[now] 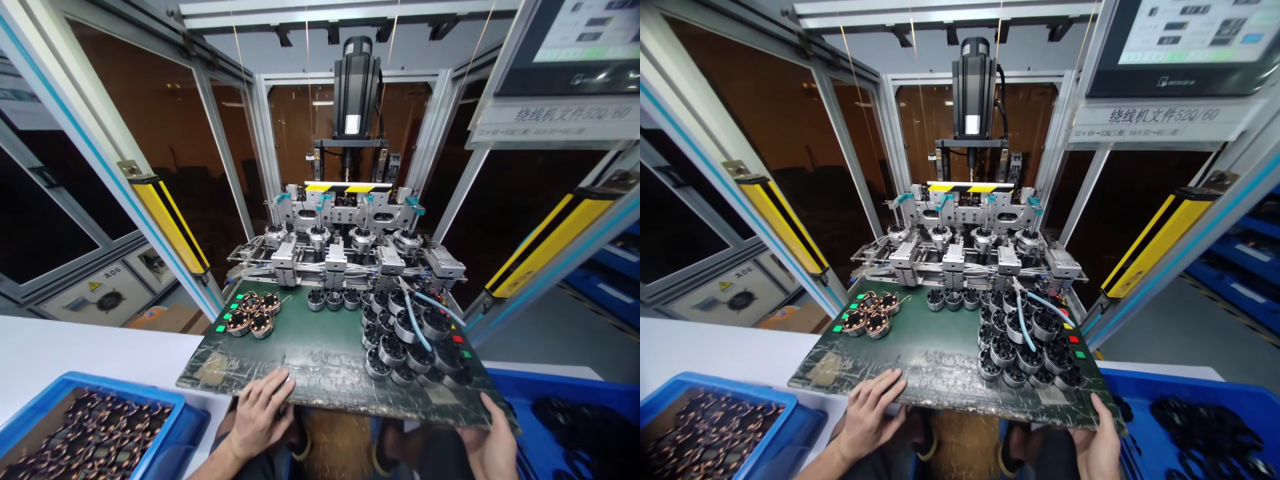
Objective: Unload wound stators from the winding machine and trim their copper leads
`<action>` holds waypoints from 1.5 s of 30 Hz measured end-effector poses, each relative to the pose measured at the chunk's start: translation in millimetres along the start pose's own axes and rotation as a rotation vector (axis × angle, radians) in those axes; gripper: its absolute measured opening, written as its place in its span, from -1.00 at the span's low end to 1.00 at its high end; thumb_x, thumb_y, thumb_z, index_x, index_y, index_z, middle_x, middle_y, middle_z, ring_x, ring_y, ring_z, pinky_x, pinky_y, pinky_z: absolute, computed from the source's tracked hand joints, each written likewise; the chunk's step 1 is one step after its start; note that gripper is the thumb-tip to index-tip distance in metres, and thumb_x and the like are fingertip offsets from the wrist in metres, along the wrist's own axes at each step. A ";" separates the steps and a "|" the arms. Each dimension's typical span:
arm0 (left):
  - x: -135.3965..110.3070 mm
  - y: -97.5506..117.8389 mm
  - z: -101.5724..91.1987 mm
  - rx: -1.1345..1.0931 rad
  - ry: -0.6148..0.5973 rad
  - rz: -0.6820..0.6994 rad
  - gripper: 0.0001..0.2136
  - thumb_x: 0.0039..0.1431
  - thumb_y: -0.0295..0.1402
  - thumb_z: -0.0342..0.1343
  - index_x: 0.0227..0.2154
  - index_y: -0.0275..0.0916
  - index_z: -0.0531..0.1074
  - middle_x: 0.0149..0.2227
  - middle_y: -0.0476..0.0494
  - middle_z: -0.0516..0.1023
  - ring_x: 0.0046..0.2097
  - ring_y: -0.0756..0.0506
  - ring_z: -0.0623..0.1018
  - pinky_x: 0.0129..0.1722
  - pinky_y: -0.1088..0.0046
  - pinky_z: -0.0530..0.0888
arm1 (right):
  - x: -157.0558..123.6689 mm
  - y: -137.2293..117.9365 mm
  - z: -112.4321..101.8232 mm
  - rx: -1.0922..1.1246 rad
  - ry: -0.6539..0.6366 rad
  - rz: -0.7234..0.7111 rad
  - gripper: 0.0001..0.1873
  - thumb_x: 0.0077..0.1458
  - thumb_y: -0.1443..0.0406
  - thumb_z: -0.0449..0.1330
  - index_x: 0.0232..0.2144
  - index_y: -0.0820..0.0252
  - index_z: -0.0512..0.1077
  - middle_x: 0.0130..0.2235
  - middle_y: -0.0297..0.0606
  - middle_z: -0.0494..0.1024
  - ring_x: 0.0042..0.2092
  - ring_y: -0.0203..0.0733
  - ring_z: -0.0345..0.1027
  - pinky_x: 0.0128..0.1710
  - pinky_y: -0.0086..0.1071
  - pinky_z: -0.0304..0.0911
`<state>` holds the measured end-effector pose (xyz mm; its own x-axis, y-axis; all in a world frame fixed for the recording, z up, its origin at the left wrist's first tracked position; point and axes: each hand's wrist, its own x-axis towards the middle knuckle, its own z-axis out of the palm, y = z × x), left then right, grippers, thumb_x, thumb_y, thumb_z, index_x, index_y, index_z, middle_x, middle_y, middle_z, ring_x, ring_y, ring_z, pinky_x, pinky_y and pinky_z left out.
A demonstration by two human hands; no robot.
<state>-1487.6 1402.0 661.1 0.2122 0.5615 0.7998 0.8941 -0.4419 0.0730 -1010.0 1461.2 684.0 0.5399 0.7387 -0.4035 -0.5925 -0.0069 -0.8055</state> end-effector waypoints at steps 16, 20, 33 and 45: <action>-2.2 -2.7 3.2 0.008 0.007 0.017 -0.63 0.45 -0.20 0.33 0.25 -0.04 0.62 0.17 -0.16 0.78 0.17 -0.22 0.70 0.18 0.15 0.41 | 11.9 6.3 -8.3 0.014 0.023 0.022 -0.36 -0.11 0.10 0.56 0.07 0.09 0.69 -0.16 -0.38 0.82 -0.23 -0.01 0.70 -0.05 -0.08 0.69; -2.7 -2.3 2.6 0.010 0.004 0.015 -0.62 0.45 -0.19 0.33 0.26 -0.03 0.62 0.18 -0.15 0.78 0.17 -0.23 0.70 0.18 0.14 0.40 | 5.8 3.0 -2.3 0.008 0.015 0.006 -0.33 -0.12 0.09 0.56 0.08 0.09 0.68 -0.17 -0.36 0.81 -0.23 0.00 0.71 0.01 -0.05 0.67; 0.3 -0.6 1.7 0.009 0.015 0.025 -0.63 0.44 -0.19 0.33 0.24 -0.04 0.62 0.17 -0.16 0.78 0.16 -0.22 0.70 0.17 0.15 0.40 | 5.2 1.6 -0.8 0.024 0.009 -0.002 -0.38 -0.13 0.10 0.57 0.02 0.10 0.69 -0.19 -0.38 0.81 -0.30 -0.05 0.66 0.02 -0.05 0.65; -0.2 -1.1 1.3 0.014 0.014 0.023 -0.64 0.46 -0.18 0.32 0.24 -0.04 0.61 0.15 -0.16 0.79 0.16 -0.23 0.71 0.15 0.14 0.42 | 10.1 5.4 -6.9 0.036 0.013 0.006 -0.38 -0.08 0.10 0.56 0.07 0.06 0.69 -0.15 -0.41 0.82 -0.25 -0.09 0.69 -0.01 -0.13 0.68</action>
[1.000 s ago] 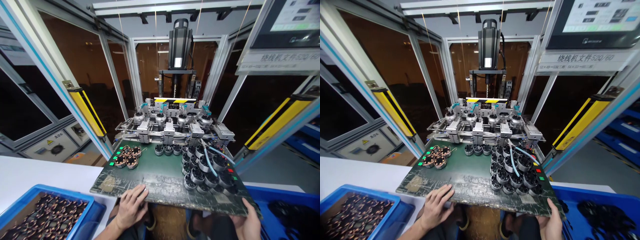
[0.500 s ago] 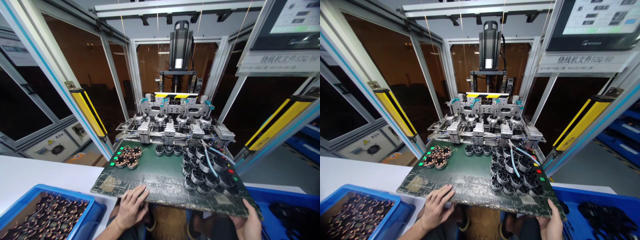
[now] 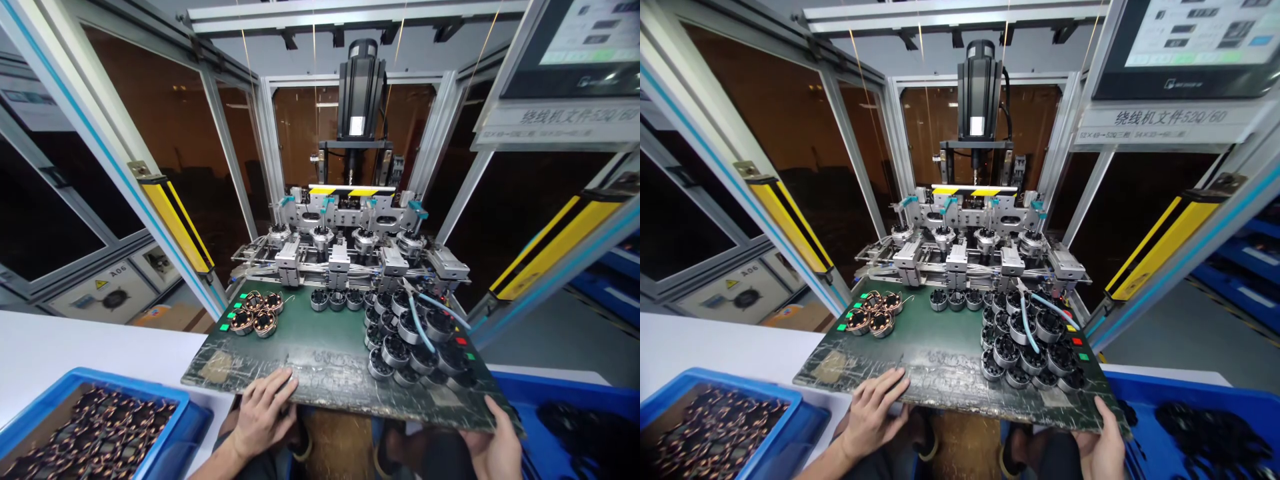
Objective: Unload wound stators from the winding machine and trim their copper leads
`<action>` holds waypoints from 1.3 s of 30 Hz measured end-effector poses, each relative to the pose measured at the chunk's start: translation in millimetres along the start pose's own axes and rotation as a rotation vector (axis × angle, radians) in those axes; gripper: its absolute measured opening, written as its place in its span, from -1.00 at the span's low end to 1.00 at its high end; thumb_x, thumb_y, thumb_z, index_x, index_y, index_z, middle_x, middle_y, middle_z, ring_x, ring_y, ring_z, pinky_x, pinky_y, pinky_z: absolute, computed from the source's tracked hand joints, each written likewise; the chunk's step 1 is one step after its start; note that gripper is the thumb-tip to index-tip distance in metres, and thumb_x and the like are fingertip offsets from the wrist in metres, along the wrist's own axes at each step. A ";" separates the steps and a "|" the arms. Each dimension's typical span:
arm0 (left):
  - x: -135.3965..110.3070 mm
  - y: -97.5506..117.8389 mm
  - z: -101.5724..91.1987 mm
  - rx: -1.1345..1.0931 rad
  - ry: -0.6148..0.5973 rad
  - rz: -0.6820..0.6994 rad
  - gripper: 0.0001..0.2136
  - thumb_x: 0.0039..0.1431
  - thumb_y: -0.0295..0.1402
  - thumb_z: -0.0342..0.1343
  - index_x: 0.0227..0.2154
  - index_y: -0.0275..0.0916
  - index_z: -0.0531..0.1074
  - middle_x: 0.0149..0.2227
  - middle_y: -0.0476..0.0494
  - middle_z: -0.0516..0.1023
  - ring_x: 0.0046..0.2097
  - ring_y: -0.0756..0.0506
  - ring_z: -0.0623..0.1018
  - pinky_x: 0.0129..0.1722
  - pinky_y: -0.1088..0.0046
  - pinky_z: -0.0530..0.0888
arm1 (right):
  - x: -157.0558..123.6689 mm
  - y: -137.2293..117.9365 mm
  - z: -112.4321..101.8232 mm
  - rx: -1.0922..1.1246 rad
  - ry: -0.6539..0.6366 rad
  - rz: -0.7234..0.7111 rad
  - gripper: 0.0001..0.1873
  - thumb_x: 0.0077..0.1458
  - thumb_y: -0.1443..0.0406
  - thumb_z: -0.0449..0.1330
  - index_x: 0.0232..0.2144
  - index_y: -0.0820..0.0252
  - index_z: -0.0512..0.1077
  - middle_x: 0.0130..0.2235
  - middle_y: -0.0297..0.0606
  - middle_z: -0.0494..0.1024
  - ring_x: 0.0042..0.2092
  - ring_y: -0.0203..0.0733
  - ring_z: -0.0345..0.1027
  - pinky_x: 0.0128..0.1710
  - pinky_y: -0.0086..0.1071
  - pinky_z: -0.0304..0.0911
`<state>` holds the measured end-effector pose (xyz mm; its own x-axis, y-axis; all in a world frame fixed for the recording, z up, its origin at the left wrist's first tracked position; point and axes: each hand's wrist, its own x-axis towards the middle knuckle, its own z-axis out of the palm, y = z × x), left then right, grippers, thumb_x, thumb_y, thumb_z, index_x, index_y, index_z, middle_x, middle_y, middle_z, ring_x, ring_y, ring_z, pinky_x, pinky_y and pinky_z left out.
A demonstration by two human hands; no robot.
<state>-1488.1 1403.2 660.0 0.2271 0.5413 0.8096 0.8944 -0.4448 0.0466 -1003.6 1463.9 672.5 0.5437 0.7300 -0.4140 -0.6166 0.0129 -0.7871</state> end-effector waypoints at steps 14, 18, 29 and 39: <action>0.7 0.5 -0.1 -0.010 -0.001 -0.010 -0.58 0.43 -0.21 0.34 0.31 0.00 0.59 0.16 -0.14 0.78 0.16 -0.22 0.70 0.18 0.16 0.40 | -2.0 -0.8 0.9 -0.027 -0.026 -0.001 -0.32 -0.12 0.09 0.57 0.09 0.10 0.67 -0.14 -0.37 0.82 -0.20 0.02 0.72 -0.03 -0.07 0.68; -0.6 0.3 0.2 -0.007 0.000 -0.009 -0.55 0.43 -0.22 0.34 0.33 0.02 0.57 0.17 -0.13 0.78 0.16 -0.23 0.70 0.18 0.14 0.40 | -3.5 -1.6 2.1 -0.041 -0.020 -0.004 -0.33 -0.11 0.08 0.56 0.09 0.09 0.67 -0.15 -0.36 0.82 -0.17 0.05 0.73 -0.03 -0.06 0.68; -3.6 -1.1 2.2 -0.016 -0.003 -0.005 -0.55 0.42 -0.22 0.36 0.32 -0.01 0.59 0.18 -0.15 0.77 0.17 -0.23 0.69 0.18 0.14 0.40 | -6.0 -2.7 3.1 -0.028 -0.022 -0.001 -0.32 -0.10 0.08 0.57 0.09 0.10 0.67 -0.14 -0.36 0.82 -0.18 0.02 0.72 0.01 -0.06 0.67; -6.2 -1.7 3.5 -0.008 -0.016 -0.013 -0.46 0.39 -0.22 0.38 0.39 0.05 0.53 0.20 -0.13 0.76 0.19 -0.24 0.70 0.19 0.15 0.41 | -6.7 -3.0 5.0 -0.016 -0.025 -0.002 -0.35 -0.16 0.08 0.60 0.02 0.09 0.69 -0.16 -0.38 0.82 -0.25 -0.03 0.70 -0.04 -0.09 0.69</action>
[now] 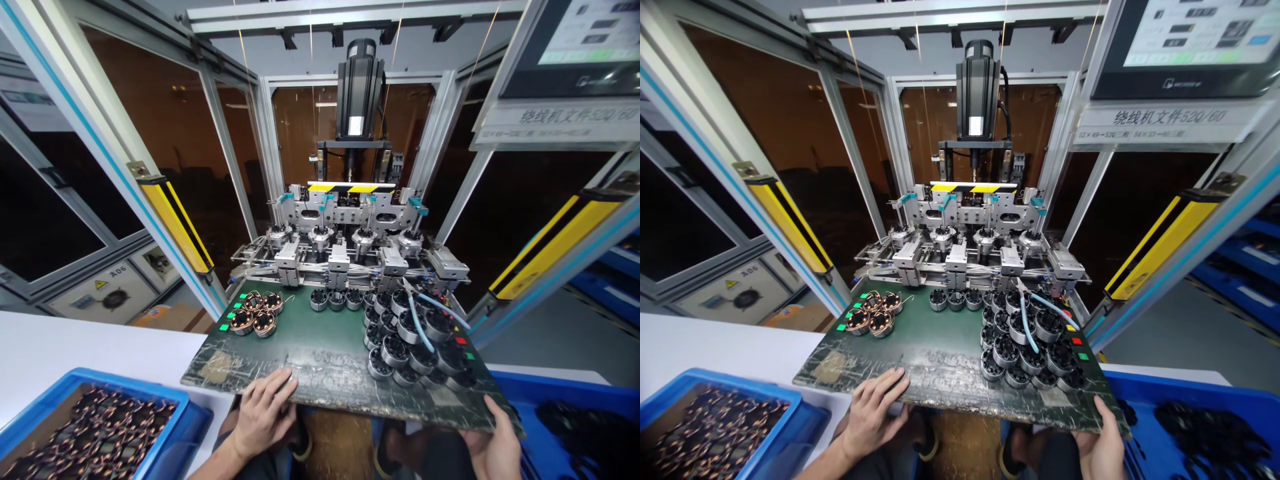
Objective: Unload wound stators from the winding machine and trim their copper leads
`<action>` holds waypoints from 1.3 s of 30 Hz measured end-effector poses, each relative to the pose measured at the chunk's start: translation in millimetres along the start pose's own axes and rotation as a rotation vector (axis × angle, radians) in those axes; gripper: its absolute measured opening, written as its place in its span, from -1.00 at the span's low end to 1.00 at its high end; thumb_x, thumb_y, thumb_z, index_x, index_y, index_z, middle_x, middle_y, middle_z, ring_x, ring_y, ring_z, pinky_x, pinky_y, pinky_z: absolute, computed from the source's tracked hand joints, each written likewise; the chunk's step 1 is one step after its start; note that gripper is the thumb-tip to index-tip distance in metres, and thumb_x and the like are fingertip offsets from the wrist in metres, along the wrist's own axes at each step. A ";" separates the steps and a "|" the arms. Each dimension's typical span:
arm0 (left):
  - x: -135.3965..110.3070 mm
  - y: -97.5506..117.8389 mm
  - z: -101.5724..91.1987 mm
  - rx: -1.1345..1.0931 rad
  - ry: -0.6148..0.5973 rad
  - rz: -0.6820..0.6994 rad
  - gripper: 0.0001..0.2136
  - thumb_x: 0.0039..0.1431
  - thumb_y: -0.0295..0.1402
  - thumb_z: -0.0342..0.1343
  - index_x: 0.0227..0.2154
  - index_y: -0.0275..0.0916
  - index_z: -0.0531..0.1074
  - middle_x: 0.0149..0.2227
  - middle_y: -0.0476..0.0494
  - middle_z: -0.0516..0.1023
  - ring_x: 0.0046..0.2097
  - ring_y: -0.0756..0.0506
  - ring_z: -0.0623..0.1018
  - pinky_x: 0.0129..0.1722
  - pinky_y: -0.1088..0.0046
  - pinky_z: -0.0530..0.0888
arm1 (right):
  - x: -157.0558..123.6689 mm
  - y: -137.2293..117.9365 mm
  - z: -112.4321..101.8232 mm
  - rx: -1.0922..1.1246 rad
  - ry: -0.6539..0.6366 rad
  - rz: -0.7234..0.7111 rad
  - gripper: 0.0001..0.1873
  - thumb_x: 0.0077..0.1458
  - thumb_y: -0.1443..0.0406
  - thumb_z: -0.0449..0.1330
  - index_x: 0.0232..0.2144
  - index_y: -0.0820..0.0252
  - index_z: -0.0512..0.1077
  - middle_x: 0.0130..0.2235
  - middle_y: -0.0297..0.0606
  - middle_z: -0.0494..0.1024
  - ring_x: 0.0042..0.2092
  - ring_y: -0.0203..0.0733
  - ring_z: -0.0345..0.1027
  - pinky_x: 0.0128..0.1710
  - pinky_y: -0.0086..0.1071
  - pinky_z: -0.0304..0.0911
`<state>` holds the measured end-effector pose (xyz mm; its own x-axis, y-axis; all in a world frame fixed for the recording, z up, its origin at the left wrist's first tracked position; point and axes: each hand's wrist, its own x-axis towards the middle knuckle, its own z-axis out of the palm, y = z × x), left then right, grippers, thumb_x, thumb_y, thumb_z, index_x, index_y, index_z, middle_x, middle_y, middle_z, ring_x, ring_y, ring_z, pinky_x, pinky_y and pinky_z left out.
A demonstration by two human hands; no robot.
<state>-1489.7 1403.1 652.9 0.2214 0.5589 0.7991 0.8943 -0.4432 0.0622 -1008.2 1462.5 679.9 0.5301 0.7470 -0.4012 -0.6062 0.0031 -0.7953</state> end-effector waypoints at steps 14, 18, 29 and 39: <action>3.0 1.8 -1.9 0.005 0.009 -0.007 -0.48 0.38 -0.23 0.38 0.37 0.06 0.54 0.18 -0.12 0.77 0.17 -0.22 0.71 0.19 0.17 0.42 | 2.8 1.7 -2.5 -0.052 0.023 -0.020 -0.29 -0.08 0.05 0.55 0.14 0.12 0.65 -0.16 -0.34 0.81 -0.17 0.05 0.72 0.02 -0.03 0.66; 3.4 1.7 -2.6 0.001 0.003 -0.007 -0.48 0.39 -0.22 0.37 0.38 0.06 0.54 0.18 -0.12 0.77 0.17 -0.22 0.71 0.18 0.17 0.42 | 3.4 1.8 -2.6 -0.040 0.019 -0.025 -0.29 -0.11 0.06 0.57 0.12 0.11 0.66 -0.15 -0.37 0.81 -0.17 0.04 0.72 0.01 -0.04 0.67; 4.5 2.1 -3.0 -0.003 0.006 -0.001 -0.58 0.43 -0.22 0.34 0.30 0.00 0.59 0.17 -0.15 0.77 0.17 -0.23 0.70 0.18 0.15 0.42 | 2.5 0.9 -2.7 -0.003 0.015 0.002 -0.33 -0.17 0.08 0.60 0.04 0.09 0.69 -0.14 -0.41 0.81 -0.25 -0.05 0.68 -0.01 -0.09 0.68; 8.9 2.9 -4.7 0.000 0.006 0.008 -0.63 0.44 -0.21 0.34 0.25 -0.04 0.61 0.16 -0.16 0.78 0.17 -0.22 0.70 0.17 0.16 0.41 | 4.0 1.3 -2.9 -0.043 0.006 -0.027 -0.28 -0.10 0.05 0.57 0.13 0.11 0.66 -0.19 -0.36 0.81 -0.19 0.07 0.72 0.00 -0.02 0.67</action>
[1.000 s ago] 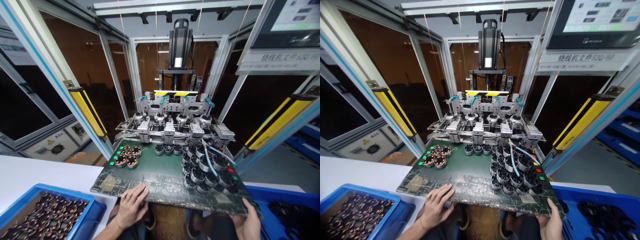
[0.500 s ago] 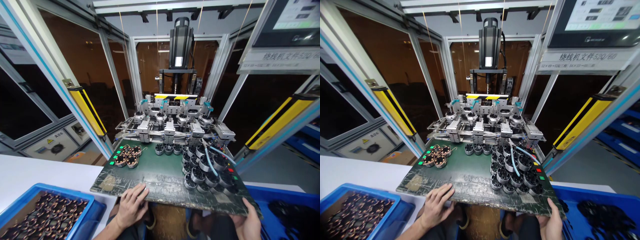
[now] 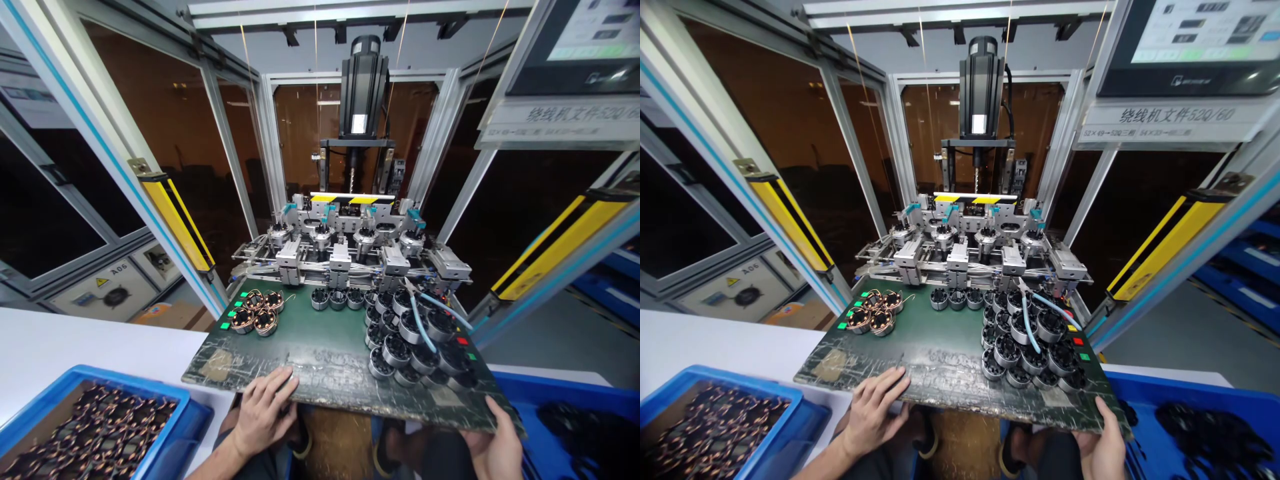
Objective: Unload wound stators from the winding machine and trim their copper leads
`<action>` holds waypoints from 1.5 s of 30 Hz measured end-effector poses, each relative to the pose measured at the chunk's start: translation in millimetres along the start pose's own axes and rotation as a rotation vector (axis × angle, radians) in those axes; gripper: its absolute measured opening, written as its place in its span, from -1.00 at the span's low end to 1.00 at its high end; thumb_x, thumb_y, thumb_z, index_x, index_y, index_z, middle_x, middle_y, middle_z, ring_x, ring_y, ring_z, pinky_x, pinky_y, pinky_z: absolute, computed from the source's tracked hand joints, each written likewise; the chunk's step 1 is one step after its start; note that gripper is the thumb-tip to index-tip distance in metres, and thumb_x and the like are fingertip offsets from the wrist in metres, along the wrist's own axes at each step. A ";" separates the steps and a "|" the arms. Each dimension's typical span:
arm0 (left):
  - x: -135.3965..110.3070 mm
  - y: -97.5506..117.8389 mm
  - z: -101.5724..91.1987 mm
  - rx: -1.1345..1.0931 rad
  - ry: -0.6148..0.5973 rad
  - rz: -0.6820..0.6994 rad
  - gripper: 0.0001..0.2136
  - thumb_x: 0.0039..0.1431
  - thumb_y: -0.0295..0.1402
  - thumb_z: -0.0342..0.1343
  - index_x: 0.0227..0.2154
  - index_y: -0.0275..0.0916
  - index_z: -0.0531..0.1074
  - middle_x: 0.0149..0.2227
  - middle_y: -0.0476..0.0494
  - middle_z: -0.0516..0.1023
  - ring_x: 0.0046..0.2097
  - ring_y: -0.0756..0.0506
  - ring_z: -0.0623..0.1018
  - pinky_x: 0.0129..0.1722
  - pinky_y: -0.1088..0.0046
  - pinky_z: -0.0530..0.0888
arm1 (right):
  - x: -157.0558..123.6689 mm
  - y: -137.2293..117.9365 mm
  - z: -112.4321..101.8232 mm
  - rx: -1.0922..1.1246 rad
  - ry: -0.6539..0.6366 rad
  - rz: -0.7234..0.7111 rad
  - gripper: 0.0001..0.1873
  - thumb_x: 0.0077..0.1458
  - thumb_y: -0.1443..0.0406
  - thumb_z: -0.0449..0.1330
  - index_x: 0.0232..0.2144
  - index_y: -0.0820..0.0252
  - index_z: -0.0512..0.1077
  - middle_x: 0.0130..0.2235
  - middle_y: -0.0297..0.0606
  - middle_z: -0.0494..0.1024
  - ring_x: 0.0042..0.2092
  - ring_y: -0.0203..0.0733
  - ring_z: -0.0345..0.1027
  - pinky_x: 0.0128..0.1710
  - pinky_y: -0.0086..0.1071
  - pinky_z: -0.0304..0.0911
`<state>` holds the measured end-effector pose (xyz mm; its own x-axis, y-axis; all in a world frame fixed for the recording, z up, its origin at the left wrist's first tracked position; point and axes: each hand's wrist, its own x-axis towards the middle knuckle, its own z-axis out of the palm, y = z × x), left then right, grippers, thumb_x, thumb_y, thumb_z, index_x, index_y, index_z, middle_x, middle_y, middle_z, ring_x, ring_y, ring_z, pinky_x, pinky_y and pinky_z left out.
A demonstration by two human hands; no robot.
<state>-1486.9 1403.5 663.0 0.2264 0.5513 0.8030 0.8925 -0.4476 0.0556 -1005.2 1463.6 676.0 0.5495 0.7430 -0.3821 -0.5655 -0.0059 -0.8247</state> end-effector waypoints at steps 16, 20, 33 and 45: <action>-2.8 -0.3 1.3 0.006 0.012 0.008 -0.65 0.46 -0.20 0.32 0.23 -0.06 0.63 0.15 -0.16 0.78 0.16 -0.22 0.70 0.17 0.16 0.41 | -0.7 0.0 -0.2 0.031 0.015 0.014 -0.35 -0.14 0.09 0.58 0.04 0.10 0.69 -0.16 -0.38 0.82 -0.25 -0.05 0.70 -0.02 -0.11 0.68; -2.8 -0.6 1.6 0.010 0.010 0.008 -0.65 0.45 -0.20 0.32 0.23 -0.07 0.63 0.16 -0.17 0.78 0.17 -0.22 0.70 0.18 0.15 0.41 | -1.2 -0.1 1.0 0.025 0.003 0.010 -0.32 -0.13 0.08 0.58 0.07 0.12 0.68 -0.17 -0.37 0.82 -0.28 -0.01 0.69 -0.01 -0.05 0.68; -5.3 -1.8 2.5 0.006 -0.005 0.008 -0.63 0.44 -0.20 0.34 0.24 -0.07 0.62 0.17 -0.17 0.78 0.17 -0.24 0.69 0.16 0.12 0.41 | 0.3 0.9 -0.8 0.042 -0.008 0.017 -0.37 -0.12 0.09 0.58 0.03 0.11 0.69 -0.15 -0.35 0.82 -0.29 -0.04 0.69 -0.04 -0.08 0.68; -1.6 -0.1 0.4 0.003 0.003 0.008 -0.65 0.45 -0.21 0.33 0.23 -0.06 0.62 0.15 -0.17 0.78 0.16 -0.23 0.70 0.17 0.14 0.41 | 2.0 1.7 0.0 0.006 0.020 -0.003 -0.32 -0.14 0.08 0.55 0.07 0.11 0.67 -0.21 -0.37 0.80 -0.26 0.01 0.69 -0.05 -0.06 0.67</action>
<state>-1487.3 1402.9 661.4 0.2325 0.5458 0.8050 0.8917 -0.4502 0.0476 -1005.1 1465.0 673.9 0.5629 0.7298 -0.3880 -0.5679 0.0004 -0.8231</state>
